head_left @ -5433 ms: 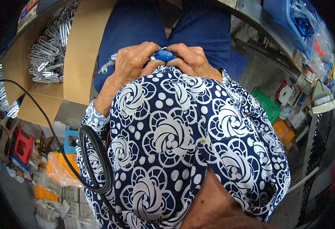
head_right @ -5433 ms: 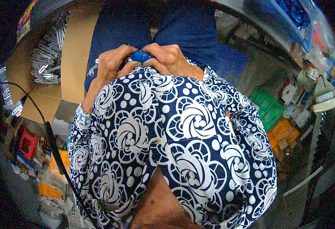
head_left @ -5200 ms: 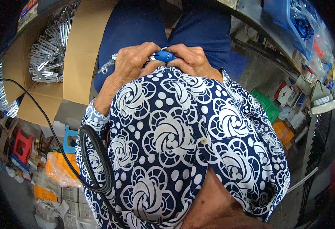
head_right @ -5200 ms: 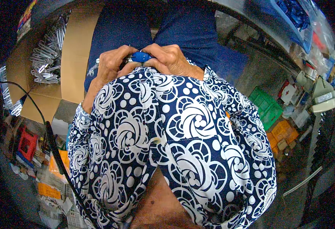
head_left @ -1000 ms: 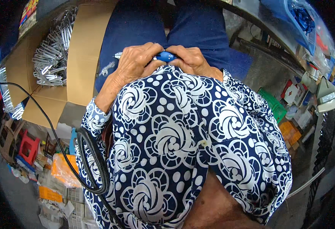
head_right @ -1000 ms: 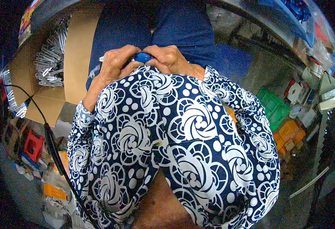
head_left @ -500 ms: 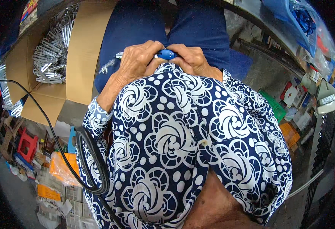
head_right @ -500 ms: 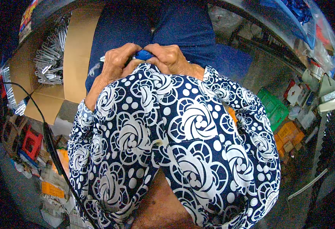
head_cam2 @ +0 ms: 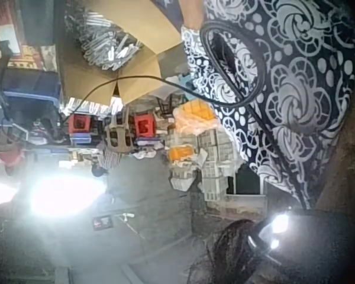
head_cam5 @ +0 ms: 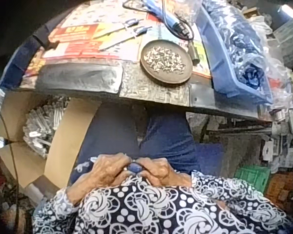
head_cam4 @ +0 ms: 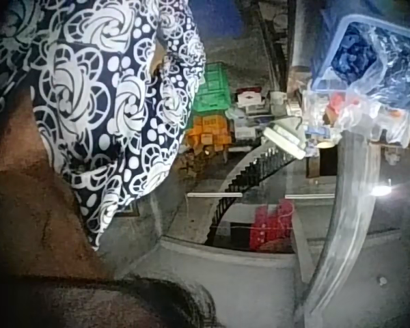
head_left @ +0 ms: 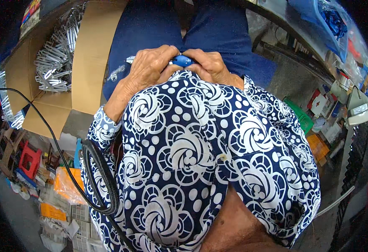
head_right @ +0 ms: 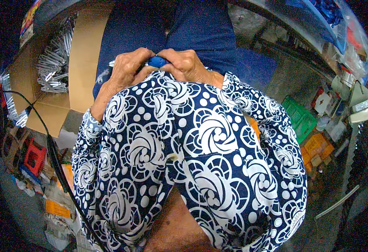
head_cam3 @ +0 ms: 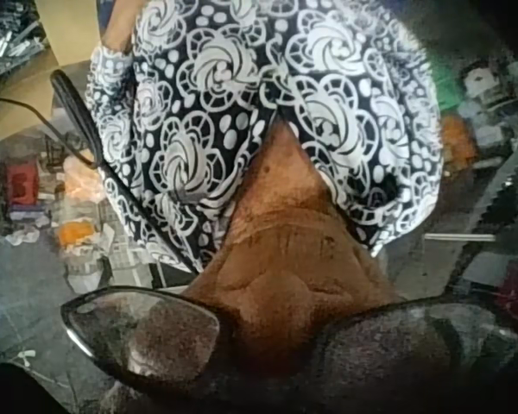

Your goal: The person is manually assembling small mechanical or electronic components at a workstation.

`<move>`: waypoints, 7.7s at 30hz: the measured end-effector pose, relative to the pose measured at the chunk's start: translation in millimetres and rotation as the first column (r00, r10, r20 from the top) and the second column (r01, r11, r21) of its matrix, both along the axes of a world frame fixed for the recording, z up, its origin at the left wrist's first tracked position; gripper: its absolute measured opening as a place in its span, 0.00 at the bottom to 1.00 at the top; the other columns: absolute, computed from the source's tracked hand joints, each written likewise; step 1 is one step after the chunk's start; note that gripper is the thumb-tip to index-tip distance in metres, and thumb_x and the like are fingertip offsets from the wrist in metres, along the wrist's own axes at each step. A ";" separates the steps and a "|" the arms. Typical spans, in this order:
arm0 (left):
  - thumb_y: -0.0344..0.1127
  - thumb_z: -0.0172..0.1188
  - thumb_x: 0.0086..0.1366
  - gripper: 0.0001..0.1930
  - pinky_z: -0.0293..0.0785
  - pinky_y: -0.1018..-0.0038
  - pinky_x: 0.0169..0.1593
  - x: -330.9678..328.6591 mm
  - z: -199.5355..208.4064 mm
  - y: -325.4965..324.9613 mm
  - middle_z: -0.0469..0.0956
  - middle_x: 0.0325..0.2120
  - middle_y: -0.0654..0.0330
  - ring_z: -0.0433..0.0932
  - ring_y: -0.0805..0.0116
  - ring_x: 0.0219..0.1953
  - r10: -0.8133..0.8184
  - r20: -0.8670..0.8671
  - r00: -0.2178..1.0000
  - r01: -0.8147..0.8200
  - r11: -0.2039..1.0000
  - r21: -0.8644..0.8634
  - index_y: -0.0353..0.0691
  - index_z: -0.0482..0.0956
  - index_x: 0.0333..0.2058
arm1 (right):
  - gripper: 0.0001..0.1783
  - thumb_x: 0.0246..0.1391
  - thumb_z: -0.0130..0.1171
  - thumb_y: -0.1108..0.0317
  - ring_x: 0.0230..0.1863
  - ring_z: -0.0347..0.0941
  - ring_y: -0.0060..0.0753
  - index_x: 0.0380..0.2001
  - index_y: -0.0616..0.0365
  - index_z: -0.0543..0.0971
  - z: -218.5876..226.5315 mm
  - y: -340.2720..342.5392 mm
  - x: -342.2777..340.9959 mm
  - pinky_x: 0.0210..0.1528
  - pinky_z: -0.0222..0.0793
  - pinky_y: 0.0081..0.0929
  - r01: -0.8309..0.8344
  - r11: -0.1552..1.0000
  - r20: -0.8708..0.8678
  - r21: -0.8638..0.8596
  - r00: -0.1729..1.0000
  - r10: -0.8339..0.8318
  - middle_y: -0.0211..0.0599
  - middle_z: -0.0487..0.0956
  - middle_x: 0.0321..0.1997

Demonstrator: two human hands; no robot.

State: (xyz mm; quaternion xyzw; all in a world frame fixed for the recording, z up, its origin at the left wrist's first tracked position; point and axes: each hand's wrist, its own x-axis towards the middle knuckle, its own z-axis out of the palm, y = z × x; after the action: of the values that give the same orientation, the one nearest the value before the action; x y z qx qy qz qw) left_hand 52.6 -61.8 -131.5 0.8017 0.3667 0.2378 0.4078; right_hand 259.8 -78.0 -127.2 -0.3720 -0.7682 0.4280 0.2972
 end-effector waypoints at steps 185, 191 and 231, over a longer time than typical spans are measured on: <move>0.36 0.63 0.51 0.13 0.72 0.66 0.31 -131.3 166.4 49.6 0.78 0.28 0.56 0.78 0.56 0.28 0.266 -0.045 0.963 -0.257 0.955 0.148 0.39 0.73 0.34 | 0.15 0.46 0.61 0.74 0.31 0.77 0.42 0.39 0.65 0.74 142.9 79.7 -139.6 0.31 0.73 0.28 0.003 0.993 -0.121 0.121 0.993 0.012 0.44 0.78 0.34; 0.35 0.64 0.51 0.13 0.71 0.68 0.29 -125.3 167.9 57.0 0.78 0.27 0.56 0.78 0.59 0.26 0.239 -0.044 0.970 -0.229 0.961 0.155 0.37 0.74 0.34 | 0.15 0.46 0.62 0.71 0.31 0.78 0.41 0.39 0.64 0.75 143.7 87.1 -129.6 0.31 0.73 0.28 -0.020 0.992 -0.113 0.123 0.993 0.034 0.44 0.79 0.33; 0.37 0.64 0.50 0.13 0.73 0.68 0.29 -102.2 155.6 55.7 0.78 0.27 0.58 0.78 0.59 0.27 0.224 -0.027 0.974 -0.216 0.960 0.176 0.39 0.74 0.32 | 0.15 0.46 0.63 0.67 0.25 0.77 0.40 0.36 0.63 0.76 133.5 92.4 -103.1 0.25 0.71 0.28 -0.083 0.987 -0.120 0.138 0.988 0.100 0.42 0.78 0.27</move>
State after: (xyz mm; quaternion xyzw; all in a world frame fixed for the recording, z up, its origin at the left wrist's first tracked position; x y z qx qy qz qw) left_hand -49.6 -6.1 24.1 0.7935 0.4411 0.2934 0.2994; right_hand 156.7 14.3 6.3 -0.2877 -0.7909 0.4119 0.3494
